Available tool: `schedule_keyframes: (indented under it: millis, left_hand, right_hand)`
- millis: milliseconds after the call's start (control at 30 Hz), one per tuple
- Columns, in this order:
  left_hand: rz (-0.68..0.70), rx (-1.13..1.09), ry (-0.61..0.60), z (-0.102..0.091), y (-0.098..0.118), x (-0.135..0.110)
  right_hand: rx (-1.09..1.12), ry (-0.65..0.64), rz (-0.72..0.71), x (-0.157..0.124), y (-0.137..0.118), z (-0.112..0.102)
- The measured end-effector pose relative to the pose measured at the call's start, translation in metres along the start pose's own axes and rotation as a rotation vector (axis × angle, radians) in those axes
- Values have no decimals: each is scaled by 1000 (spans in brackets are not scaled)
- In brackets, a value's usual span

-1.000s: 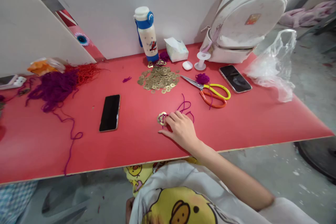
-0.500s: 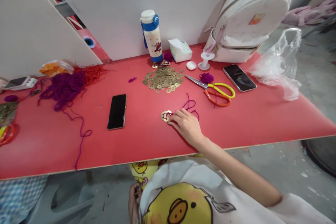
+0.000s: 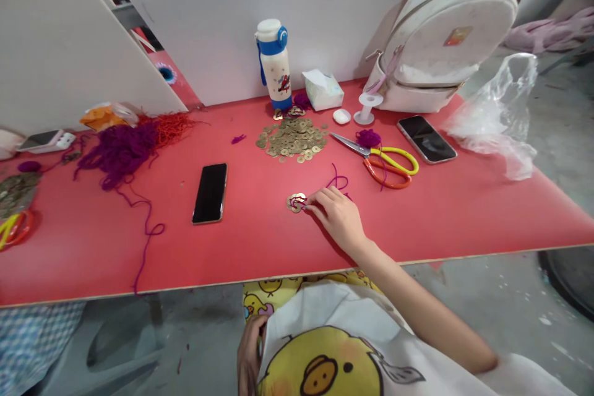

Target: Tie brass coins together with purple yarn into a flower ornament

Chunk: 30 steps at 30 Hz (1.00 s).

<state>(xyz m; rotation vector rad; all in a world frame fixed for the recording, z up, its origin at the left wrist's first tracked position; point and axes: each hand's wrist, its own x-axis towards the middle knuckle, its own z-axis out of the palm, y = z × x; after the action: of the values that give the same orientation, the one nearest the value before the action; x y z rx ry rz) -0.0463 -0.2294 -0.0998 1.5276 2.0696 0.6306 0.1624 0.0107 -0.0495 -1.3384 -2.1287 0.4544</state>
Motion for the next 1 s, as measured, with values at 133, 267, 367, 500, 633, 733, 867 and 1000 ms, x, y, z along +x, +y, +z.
schedule_keyframes:
  millis: [133, 267, 367, 500, 633, 733, 867, 1000]
  left_hand:
    - [-5, -189, 101, 16, 2, -1]
    - [83, -276, 164, 27, 13, -2]
    - [248, -254, 191, 27, 28, 2]
    - [529, -195, 198, 8, 57, 23]
    - [590, 2, 247, -19, 92, 72]
    - [497, 17, 217, -25, 113, 117]
    - [520, 56, 99, -16, 125, 160]
    - [524, 125, 71, -9, 126, 176]
  right_hand:
    - [77, 8, -6, 0, 1, -2]
    - [246, 7, -24, 0, 2, -3]
    - [398, -16, -58, 0, 1, -3]
    - [593, -126, -82, -2, -4, -6]
    - [651, -205, -35, -4, -7, -11]
    - [691, -215, -6, -7, -9, -14]
    - [823, -298, 38, -15, -13, -25]
    - [996, -449, 151, -24, -10, -48]
